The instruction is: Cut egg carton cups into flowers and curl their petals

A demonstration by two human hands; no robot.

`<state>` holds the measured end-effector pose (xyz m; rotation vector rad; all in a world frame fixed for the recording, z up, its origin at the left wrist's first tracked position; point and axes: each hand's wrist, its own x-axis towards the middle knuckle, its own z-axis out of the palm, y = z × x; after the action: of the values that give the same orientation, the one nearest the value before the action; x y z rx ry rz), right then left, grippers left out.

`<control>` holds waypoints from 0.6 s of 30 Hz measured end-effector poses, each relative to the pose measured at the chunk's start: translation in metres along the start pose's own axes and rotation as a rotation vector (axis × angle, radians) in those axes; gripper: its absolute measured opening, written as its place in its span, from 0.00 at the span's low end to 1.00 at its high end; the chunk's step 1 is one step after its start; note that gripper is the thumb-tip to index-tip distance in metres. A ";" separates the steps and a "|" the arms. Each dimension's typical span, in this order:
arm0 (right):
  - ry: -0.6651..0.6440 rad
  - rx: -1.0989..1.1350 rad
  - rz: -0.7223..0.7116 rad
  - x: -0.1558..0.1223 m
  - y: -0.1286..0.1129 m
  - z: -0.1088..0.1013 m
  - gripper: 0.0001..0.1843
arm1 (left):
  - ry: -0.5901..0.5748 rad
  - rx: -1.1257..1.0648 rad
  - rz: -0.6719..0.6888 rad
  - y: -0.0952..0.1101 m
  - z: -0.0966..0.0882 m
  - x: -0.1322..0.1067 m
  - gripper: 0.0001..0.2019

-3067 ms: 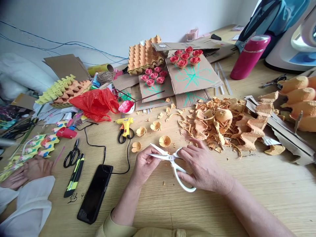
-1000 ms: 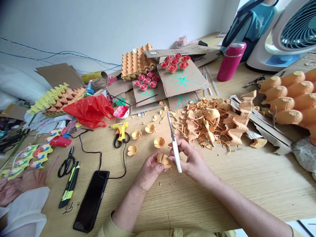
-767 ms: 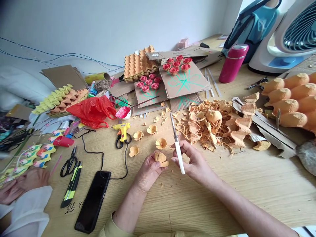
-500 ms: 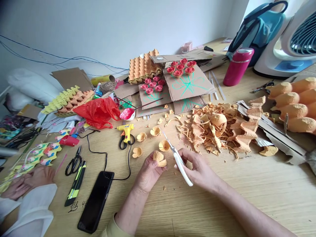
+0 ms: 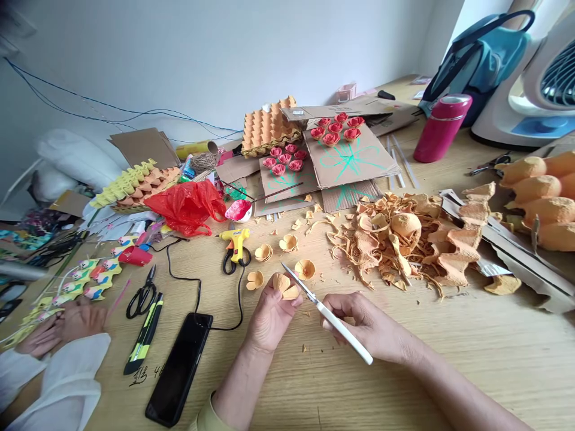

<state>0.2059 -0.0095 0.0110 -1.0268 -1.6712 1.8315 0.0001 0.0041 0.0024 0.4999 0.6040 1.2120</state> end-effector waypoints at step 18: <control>0.017 -0.243 -0.084 -0.002 -0.005 0.002 0.15 | -0.040 0.084 -0.024 -0.003 -0.002 -0.003 0.15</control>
<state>0.2049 -0.0113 0.0166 -1.0477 -1.9311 1.5904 0.0001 0.0001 0.0002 0.5844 0.6269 1.1544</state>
